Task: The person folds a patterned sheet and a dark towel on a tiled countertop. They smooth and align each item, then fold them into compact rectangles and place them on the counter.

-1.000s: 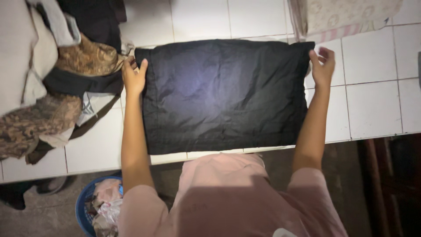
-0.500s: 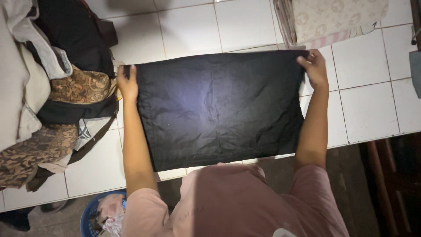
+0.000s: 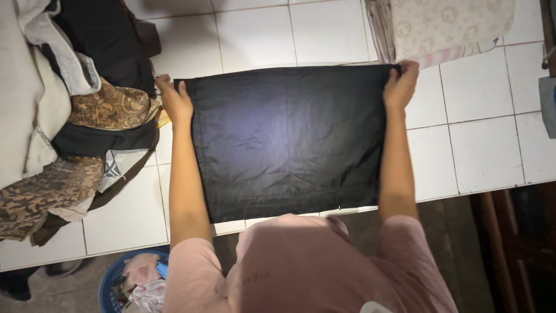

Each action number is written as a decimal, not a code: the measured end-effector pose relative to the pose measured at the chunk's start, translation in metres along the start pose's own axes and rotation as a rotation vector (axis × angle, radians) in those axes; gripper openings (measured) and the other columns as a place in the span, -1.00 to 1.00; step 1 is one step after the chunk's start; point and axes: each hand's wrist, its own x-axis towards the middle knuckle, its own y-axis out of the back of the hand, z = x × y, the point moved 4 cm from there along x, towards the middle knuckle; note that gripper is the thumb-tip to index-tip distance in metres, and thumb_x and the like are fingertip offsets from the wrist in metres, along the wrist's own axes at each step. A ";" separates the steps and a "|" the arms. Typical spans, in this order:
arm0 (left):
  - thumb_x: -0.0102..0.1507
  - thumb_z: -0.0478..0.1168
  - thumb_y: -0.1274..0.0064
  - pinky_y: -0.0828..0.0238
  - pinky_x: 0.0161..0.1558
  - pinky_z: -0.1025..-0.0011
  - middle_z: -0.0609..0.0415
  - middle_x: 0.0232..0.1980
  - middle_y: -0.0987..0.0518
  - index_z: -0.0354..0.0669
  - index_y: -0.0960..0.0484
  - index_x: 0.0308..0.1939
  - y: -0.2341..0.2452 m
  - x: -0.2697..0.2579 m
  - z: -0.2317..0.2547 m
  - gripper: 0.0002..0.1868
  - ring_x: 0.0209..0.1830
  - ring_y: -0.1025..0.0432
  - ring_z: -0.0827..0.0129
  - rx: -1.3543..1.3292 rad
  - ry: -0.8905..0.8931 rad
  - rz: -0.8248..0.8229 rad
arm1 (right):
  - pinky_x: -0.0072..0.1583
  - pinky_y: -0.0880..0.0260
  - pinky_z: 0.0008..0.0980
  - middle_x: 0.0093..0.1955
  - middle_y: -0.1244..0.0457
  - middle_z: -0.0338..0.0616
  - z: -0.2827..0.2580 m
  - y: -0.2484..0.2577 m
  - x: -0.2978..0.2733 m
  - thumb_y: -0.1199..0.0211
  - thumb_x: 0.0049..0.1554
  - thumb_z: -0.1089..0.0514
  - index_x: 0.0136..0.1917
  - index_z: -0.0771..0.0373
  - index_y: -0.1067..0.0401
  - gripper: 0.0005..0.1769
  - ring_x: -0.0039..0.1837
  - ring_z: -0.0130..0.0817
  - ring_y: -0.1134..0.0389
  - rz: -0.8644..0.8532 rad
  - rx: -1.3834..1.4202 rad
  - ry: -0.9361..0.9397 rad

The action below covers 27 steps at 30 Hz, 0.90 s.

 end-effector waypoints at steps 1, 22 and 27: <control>0.40 -0.30 -0.11 -0.30 0.34 0.08 -0.33 0.35 -0.44 -0.30 -0.21 0.38 0.002 -0.001 0.012 -0.45 0.37 -0.39 -0.11 -0.039 -0.024 0.007 | 0.19 -0.29 0.01 0.13 -0.30 0.23 -0.017 0.006 -0.004 -0.36 0.12 0.30 0.20 0.41 -0.33 -0.59 0.19 0.21 -0.30 0.030 -0.024 0.082; 0.44 0.09 -0.02 -0.29 0.30 0.04 -0.09 0.07 -0.65 -0.12 -0.65 0.07 -0.101 -0.018 0.121 -0.62 0.15 -0.49 0.00 0.319 -0.435 -0.750 | 0.31 -0.35 -0.05 0.11 -0.39 0.11 -0.136 -0.112 -0.033 -0.28 0.29 -0.13 0.17 0.23 -0.54 -0.59 0.23 0.09 -0.37 -0.906 -0.024 0.432; 0.33 0.19 -0.11 -0.41 0.13 0.06 -0.15 -0.09 -0.64 -0.13 -0.69 -0.02 -0.112 0.009 0.101 -0.53 -0.04 -0.52 -0.01 0.225 -0.247 -1.009 | 0.16 -0.39 -0.10 -0.09 -0.40 0.01 -0.116 -0.130 -0.008 -0.35 0.17 -0.17 -0.01 0.29 -0.55 -0.56 0.06 -0.01 -0.44 -1.225 0.124 0.200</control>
